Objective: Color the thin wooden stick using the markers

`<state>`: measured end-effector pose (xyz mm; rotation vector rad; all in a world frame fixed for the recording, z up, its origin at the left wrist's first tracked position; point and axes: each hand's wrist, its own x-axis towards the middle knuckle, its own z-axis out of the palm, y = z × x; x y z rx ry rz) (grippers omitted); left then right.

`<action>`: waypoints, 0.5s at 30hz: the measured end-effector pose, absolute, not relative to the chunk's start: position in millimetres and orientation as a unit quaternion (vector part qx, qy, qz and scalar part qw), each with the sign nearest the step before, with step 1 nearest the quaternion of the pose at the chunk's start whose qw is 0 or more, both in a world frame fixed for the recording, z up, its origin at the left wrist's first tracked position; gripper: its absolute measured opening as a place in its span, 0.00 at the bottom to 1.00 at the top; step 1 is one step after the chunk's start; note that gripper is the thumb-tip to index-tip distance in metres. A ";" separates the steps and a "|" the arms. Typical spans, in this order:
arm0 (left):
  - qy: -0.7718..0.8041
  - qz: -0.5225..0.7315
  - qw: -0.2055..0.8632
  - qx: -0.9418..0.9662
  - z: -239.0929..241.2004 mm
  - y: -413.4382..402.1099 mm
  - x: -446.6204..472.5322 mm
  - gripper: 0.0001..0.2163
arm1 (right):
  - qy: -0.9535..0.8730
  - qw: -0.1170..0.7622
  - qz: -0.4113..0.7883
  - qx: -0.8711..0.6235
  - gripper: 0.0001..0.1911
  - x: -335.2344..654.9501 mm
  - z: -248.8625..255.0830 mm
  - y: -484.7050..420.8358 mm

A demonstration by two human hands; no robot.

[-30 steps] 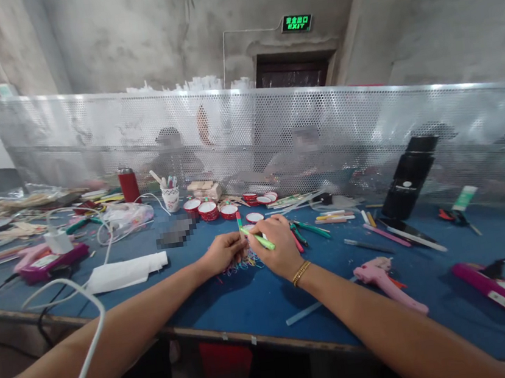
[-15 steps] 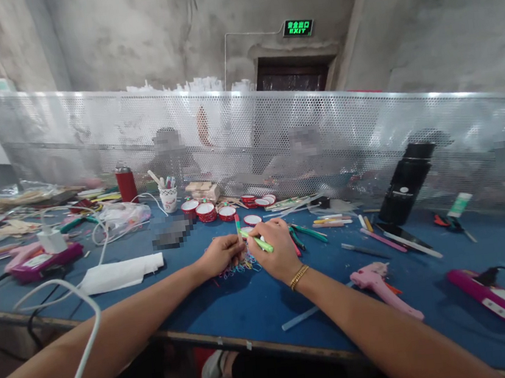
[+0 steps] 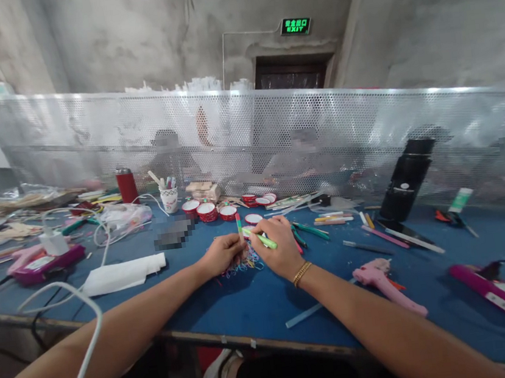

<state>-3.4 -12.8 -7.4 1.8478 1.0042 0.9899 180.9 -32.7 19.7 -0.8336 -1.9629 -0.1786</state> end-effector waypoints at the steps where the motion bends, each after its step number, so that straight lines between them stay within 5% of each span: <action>1: 0.399 0.391 0.397 0.728 -6.8 -13.2 -3.4 0.22 | -0.805 0.482 -0.070 -0.338 0.05 180.9 19.6 -32.3; 15: 0.401 0.390 0.394 0.730 -3.4 -15.4 -1.8 0.22 | -0.812 0.475 -0.068 -0.332 0.05 180.4 19.6 -34.0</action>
